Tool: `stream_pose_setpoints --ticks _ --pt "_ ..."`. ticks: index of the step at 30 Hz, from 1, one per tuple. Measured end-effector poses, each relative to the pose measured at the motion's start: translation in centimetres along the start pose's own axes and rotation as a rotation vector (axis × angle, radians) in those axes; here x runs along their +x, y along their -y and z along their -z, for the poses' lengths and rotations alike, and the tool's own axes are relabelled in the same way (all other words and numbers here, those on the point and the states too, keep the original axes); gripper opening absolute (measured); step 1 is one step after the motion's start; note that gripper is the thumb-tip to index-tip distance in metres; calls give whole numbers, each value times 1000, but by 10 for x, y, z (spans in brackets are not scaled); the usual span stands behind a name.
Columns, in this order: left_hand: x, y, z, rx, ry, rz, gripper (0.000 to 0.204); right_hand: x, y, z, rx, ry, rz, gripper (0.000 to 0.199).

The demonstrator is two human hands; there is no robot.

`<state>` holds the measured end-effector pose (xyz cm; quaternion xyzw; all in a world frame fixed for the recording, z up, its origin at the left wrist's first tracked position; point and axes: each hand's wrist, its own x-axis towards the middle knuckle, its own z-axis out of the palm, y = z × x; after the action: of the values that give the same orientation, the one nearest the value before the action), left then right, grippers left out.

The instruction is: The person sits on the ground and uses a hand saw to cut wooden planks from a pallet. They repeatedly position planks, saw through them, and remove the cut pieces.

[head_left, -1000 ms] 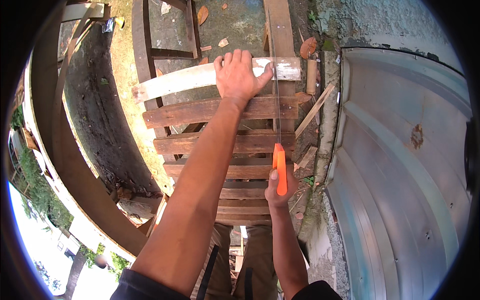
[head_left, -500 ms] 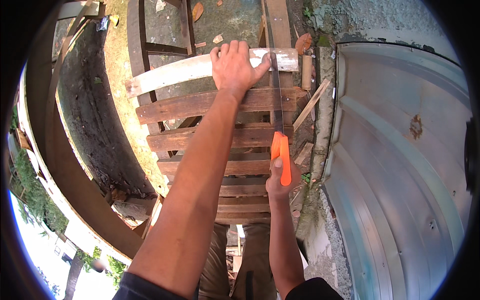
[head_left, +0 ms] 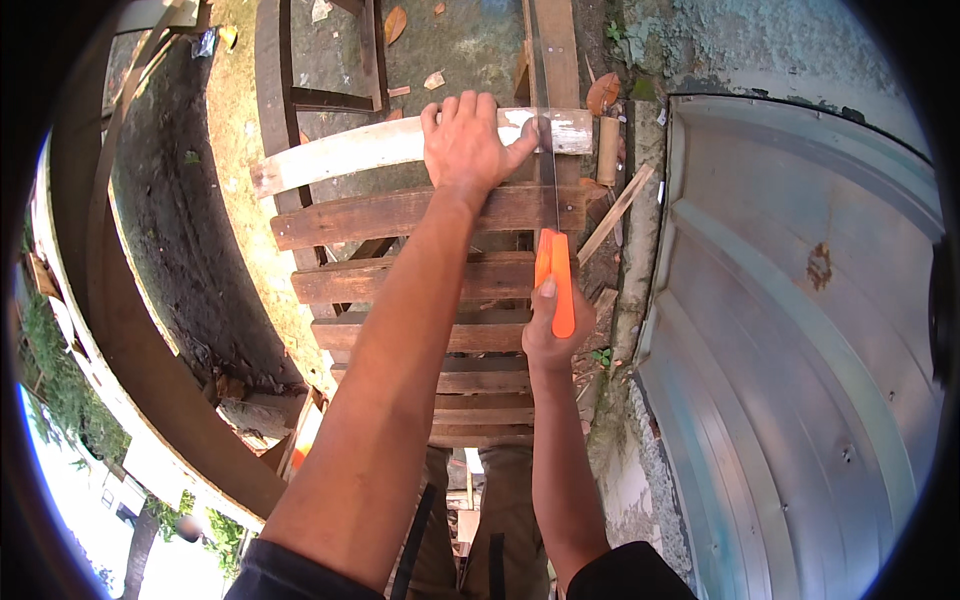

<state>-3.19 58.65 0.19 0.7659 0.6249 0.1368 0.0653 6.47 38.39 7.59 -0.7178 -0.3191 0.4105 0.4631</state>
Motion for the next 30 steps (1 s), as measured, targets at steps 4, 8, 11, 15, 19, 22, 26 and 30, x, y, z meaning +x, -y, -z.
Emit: stream_pose_setpoints --ticks 4,8,11,15,19,22,26,30 --pt "-1 1 2 29 31 14 47 -13 -6 4 -47 -3 102 49" --pt "-2 3 4 25 37 52 46 -38 -16 18 -61 -11 215 50" --pt "-1 2 3 8 46 51 47 -10 8 8 -10 -2 37 48" --pt "2 -3 0 18 44 23 48 18 20 -13 -42 -40 11 50" --pt "-1 4 1 21 36 52 49 -54 -4 33 -80 27 131 53" --pt "-6 5 0 26 20 61 48 -66 -1 43 -86 54 44 55" --pt "5 0 1 24 19 12 46 13 12 -9 -51 4 48 53" --pt "2 0 0 45 -21 7 45 6 4 -8 -77 8 98 52"
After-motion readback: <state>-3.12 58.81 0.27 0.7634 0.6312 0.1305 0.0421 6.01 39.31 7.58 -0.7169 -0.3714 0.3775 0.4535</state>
